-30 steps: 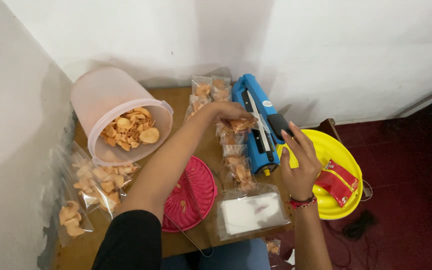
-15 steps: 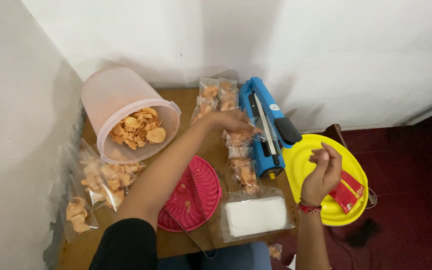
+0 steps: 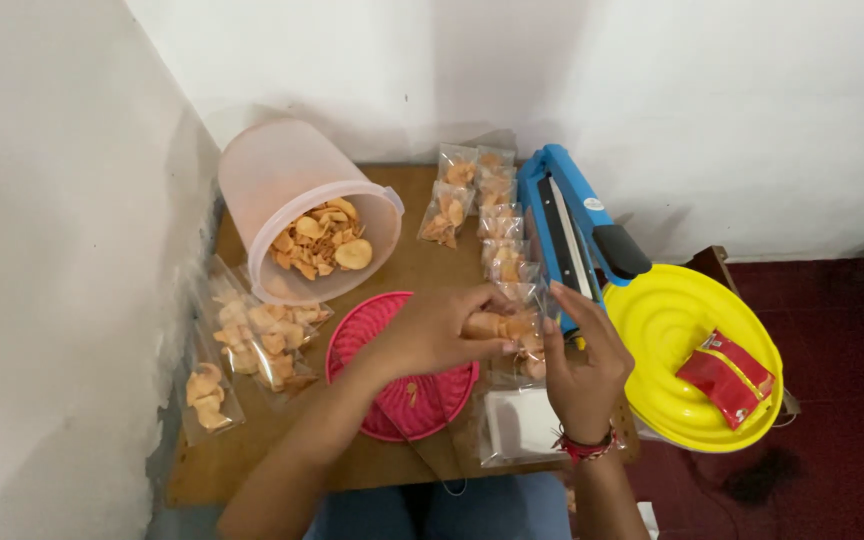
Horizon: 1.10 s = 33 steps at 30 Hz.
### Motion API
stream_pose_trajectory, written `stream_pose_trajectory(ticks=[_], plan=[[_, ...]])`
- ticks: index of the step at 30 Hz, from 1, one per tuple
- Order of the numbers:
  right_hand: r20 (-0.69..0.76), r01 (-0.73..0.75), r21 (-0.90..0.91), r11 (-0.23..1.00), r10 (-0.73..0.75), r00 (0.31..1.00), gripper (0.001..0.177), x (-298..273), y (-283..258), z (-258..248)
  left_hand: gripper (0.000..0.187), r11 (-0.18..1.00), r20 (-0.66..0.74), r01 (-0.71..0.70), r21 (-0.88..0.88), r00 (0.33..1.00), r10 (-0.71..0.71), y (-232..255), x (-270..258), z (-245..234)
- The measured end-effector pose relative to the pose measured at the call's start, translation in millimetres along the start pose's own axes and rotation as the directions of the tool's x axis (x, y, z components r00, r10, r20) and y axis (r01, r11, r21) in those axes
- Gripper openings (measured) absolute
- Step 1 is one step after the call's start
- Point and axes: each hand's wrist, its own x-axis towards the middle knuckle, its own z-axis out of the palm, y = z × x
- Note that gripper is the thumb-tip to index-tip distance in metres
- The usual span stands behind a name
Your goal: Sealing small plastic bags of chips using a manual heat sealer
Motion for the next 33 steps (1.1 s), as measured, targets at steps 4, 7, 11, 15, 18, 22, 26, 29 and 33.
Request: stream_pose_trajectory(ticks=[4,7,11,15,18,22,26,29,33], plan=[[0.039,-0.051,0.085,0.995,0.048,0.998,0.018,5.2,-22.4,5.6,0.059,1.000,-0.070,-0.006,0.009,0.998,0.006,9.4,-23.2,-2.0],[0.078,-0.067,0.185,0.981,0.053,0.996,0.016,2.8,-26.3,13.9,0.062,0.999,-0.083,0.037,0.017,0.996,-0.036,14.4,-37.7,-8.1],[0.124,-0.155,0.283,0.947,0.124,0.985,0.007,-3.7,-22.1,21.7,0.073,0.998,-0.090,0.062,-0.008,0.994,-0.062,10.2,-49.1,-9.9],[0.183,-0.245,0.361,0.900,0.189,0.965,0.005,-1.5,-28.1,25.0,0.077,0.997,-0.105,0.069,-0.043,0.992,-0.073,6.8,-55.7,-8.0],[0.239,-0.245,0.396,0.885,0.159,0.958,0.011,4.1,-28.4,31.1,0.054,1.000,-0.138,-0.004,-0.018,0.990,0.002,5.8,-62.0,-7.2],[0.270,-0.273,0.436,0.857,0.165,0.949,0.012,4.1,-21.4,41.4,0.044,0.999,-0.169,-0.034,0.009,0.985,0.035,11.6,-71.2,-11.8],[0.288,-0.270,0.472,0.839,0.143,0.947,0.015,5.5,-24.3,44.6,0.038,0.998,-0.197,-0.027,0.057,0.980,0.037,13.0,-77.8,-8.0],[0.302,-0.249,0.484,0.839,0.107,0.947,0.014,6.8,-25.9,42.0,0.039,0.999,-0.216,-0.027,0.027,0.976,0.033,1.7,-81.1,-3.1],[0.333,-0.243,0.492,0.836,0.077,0.940,0.022,12.0,-24.0,33.0,0.045,0.999,-0.281,-0.023,-0.026,0.960,0.015,-1.0,-85.2,-2.0]])
